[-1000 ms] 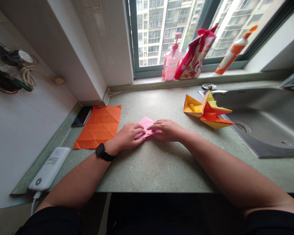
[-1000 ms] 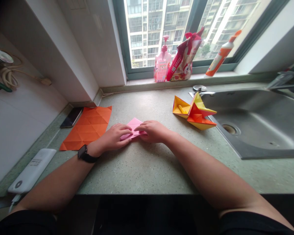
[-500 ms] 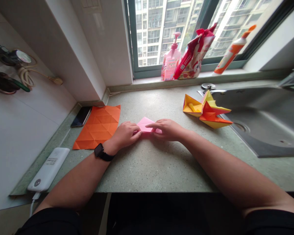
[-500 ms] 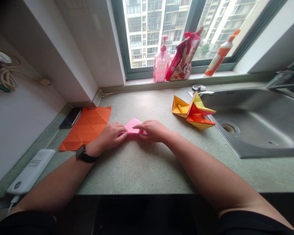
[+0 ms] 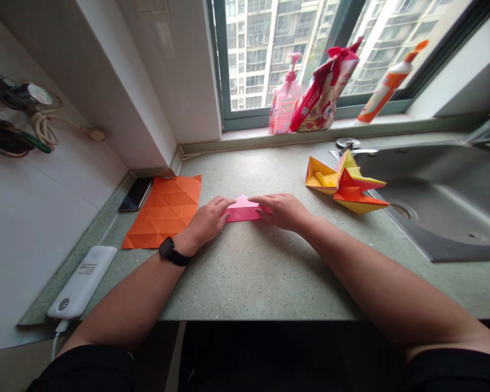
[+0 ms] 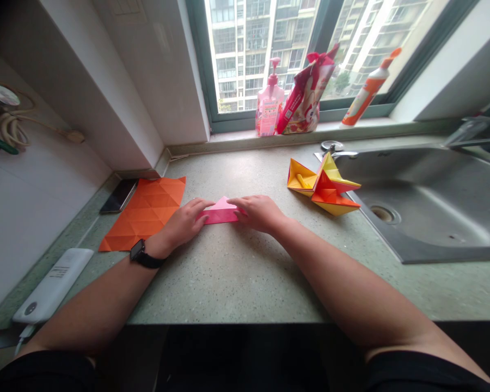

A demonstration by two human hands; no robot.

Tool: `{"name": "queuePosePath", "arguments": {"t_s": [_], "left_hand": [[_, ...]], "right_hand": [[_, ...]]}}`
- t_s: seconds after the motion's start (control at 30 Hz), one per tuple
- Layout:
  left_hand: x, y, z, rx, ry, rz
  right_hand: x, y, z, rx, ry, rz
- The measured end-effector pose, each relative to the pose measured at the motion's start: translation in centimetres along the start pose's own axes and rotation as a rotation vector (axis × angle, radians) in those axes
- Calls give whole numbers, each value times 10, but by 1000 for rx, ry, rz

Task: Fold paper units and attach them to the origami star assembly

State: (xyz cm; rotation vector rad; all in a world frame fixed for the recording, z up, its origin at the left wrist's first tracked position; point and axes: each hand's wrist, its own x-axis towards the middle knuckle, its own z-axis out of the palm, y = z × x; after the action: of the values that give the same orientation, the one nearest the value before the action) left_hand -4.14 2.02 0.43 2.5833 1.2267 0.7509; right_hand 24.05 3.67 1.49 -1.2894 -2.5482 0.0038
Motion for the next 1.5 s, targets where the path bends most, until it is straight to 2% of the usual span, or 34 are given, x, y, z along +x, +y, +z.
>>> {"name": "queuePosePath", "arguments": {"t_s": [0.23, 0.47, 0.6, 0.83, 1.2, 1.5], "left_hand": [[0, -1, 4, 157, 3, 129], [-1, 6, 7, 159, -99, 261], [-2, 6, 8, 157, -156, 243], [-2, 7, 6, 140, -180, 207], [-1, 8, 6, 100, -183, 200], [-2, 14, 3, 92, -205, 152]], "right_hand": [[2, -5, 0, 12, -68, 52], [3, -4, 5, 28, -71, 62], [3, 0, 9, 41, -58, 35], [3, 1, 11, 59, 41, -90], [11, -9, 21, 152, -14, 14], [13, -11, 22, 73, -48, 102]]}}
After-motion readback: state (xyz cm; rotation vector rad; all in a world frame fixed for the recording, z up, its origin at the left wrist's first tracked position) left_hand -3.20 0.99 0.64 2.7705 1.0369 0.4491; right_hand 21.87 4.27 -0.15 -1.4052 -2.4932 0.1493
